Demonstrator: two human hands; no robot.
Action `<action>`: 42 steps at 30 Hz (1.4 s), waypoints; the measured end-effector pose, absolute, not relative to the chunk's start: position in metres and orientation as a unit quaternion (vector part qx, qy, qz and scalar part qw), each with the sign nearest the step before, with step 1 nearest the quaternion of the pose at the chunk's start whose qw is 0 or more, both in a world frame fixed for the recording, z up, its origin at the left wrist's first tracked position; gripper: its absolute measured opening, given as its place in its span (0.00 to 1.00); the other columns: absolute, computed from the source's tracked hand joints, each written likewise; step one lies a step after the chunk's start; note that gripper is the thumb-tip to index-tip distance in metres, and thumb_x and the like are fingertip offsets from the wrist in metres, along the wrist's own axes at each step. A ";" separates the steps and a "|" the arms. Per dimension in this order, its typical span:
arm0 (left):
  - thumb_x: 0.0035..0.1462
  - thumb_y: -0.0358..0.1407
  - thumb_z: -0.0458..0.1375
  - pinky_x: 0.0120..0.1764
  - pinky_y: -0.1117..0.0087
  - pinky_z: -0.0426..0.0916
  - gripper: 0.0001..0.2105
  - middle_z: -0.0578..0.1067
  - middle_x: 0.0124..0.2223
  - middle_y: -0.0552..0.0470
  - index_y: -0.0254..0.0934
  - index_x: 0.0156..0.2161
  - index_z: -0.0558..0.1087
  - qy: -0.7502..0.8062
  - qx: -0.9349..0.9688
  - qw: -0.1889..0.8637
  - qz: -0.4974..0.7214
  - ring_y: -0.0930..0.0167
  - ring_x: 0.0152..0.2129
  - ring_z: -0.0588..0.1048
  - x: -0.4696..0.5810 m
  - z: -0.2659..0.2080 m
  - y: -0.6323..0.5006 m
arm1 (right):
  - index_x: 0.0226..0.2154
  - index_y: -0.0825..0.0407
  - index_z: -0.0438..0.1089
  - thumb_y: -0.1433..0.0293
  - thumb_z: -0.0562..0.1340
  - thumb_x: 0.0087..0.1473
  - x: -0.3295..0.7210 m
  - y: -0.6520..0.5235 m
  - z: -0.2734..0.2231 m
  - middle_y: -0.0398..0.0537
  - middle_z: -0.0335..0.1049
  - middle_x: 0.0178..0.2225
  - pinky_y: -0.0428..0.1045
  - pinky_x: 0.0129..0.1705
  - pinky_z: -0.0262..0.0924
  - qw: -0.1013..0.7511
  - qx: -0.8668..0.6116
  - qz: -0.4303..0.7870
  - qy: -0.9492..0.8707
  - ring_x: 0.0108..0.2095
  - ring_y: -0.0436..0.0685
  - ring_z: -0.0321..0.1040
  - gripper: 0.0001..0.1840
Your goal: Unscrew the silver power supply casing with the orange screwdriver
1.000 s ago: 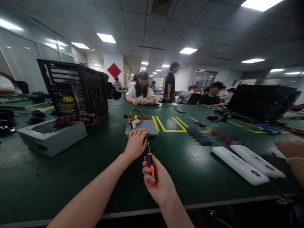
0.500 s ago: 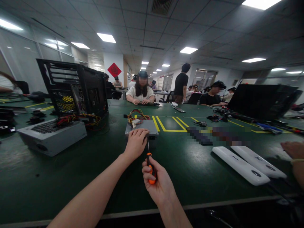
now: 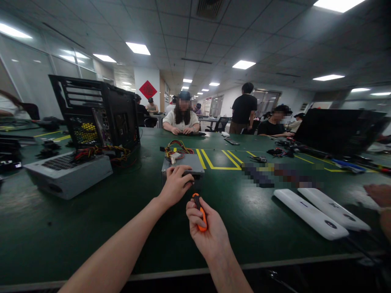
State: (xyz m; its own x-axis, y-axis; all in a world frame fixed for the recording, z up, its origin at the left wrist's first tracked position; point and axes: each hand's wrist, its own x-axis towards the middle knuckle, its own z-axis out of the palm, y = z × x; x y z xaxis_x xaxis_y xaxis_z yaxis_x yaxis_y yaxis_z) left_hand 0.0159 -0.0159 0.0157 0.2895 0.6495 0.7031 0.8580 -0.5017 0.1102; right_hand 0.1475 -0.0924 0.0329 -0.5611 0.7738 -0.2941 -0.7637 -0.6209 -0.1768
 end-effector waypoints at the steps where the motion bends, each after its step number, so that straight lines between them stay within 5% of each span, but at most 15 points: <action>1: 0.53 0.31 0.54 0.47 0.60 0.52 0.06 0.67 0.50 0.52 0.43 0.33 0.72 -0.476 -0.790 0.144 -0.358 0.67 0.47 0.63 0.015 0.015 -0.015 | 0.28 0.57 0.62 0.70 0.43 0.61 0.149 -0.092 0.034 0.41 0.57 0.22 0.32 0.11 0.45 0.434 -0.180 0.882 -0.029 0.15 0.38 0.51 0.17; 5: 0.53 0.33 0.55 0.46 0.61 0.51 0.05 0.68 0.47 0.54 0.43 0.32 0.73 -0.488 -0.778 0.121 -0.377 0.69 0.45 0.64 0.015 0.012 -0.010 | 0.36 0.59 0.64 0.64 0.51 0.58 0.158 -0.095 0.030 0.50 0.64 0.30 0.37 0.18 0.57 0.480 -0.280 0.813 -0.174 0.22 0.43 0.61 0.15; 9: 0.54 0.34 0.54 0.45 0.62 0.51 0.06 0.69 0.47 0.55 0.44 0.33 0.73 -0.487 -0.778 0.111 -0.382 0.70 0.44 0.65 0.015 0.012 -0.009 | 0.50 0.48 0.56 0.60 0.57 0.51 0.177 -0.100 0.025 0.51 0.60 0.47 0.44 0.22 0.61 0.587 -0.350 0.541 -0.490 0.28 0.48 0.66 0.24; 15: 0.57 0.34 0.51 0.46 0.63 0.50 0.08 0.69 0.47 0.54 0.44 0.35 0.72 -0.480 -0.786 0.103 -0.376 0.70 0.46 0.65 0.014 0.013 -0.011 | 0.47 0.48 0.62 0.71 0.50 0.57 0.201 -0.093 0.044 0.50 0.60 0.51 0.54 0.50 0.57 0.407 -0.276 0.155 -0.856 0.50 0.55 0.59 0.16; 20: 0.54 0.31 0.52 0.48 0.64 0.52 0.15 0.67 0.49 0.51 0.42 0.48 0.65 -0.497 -0.774 0.121 -0.373 0.68 0.47 0.63 0.014 0.013 -0.010 | 0.43 0.49 0.67 0.66 0.55 0.54 0.207 -0.064 0.054 0.52 0.70 0.38 0.48 0.32 0.62 0.325 -0.223 -0.083 -0.915 0.32 0.53 0.68 0.13; 23: 0.51 0.29 0.53 0.49 0.63 0.52 0.20 0.66 0.50 0.47 0.38 0.51 0.61 -0.524 -0.748 0.144 -0.380 0.66 0.48 0.63 0.013 0.013 -0.010 | 0.38 0.48 0.69 0.66 0.56 0.54 0.214 -0.045 0.050 0.48 0.70 0.32 0.45 0.29 0.60 0.323 -0.190 -0.130 -0.918 0.28 0.50 0.65 0.10; 27: 0.51 0.31 0.52 0.49 0.61 0.51 0.17 0.67 0.49 0.47 0.38 0.48 0.64 -0.536 -0.743 0.168 -0.363 0.65 0.46 0.64 0.012 0.014 -0.012 | 0.35 0.48 0.67 0.69 0.58 0.51 0.219 -0.032 0.033 0.49 0.68 0.38 0.47 0.34 0.62 0.360 -0.136 -0.223 -0.895 0.35 0.51 0.65 0.06; 33: 0.52 0.32 0.51 0.48 0.61 0.53 0.14 0.68 0.47 0.49 0.40 0.45 0.66 -0.544 -0.738 0.167 -0.362 0.66 0.45 0.65 0.013 0.015 -0.012 | 0.39 0.53 0.62 0.74 0.58 0.49 0.209 -0.040 0.017 0.58 0.62 0.45 0.54 0.40 0.64 0.368 -0.102 -0.324 -0.866 0.47 0.61 0.61 0.12; 38: 0.52 0.31 0.51 0.47 0.61 0.53 0.14 0.68 0.47 0.49 0.40 0.45 0.66 -0.545 -0.741 0.159 -0.360 0.66 0.45 0.65 0.013 0.016 -0.012 | 0.40 0.50 0.61 0.74 0.57 0.51 0.205 -0.043 0.029 0.53 0.67 0.40 0.46 0.36 0.65 0.374 -0.101 -0.364 -0.847 0.42 0.54 0.66 0.11; 42: 0.51 0.30 0.52 0.47 0.61 0.53 0.15 0.68 0.47 0.49 0.40 0.46 0.65 -0.541 -0.744 0.159 -0.358 0.65 0.45 0.64 0.012 0.016 -0.012 | 0.40 0.52 0.60 0.74 0.56 0.52 0.203 -0.046 0.030 0.55 0.68 0.40 0.49 0.39 0.65 0.383 -0.105 -0.343 -0.851 0.43 0.56 0.66 0.10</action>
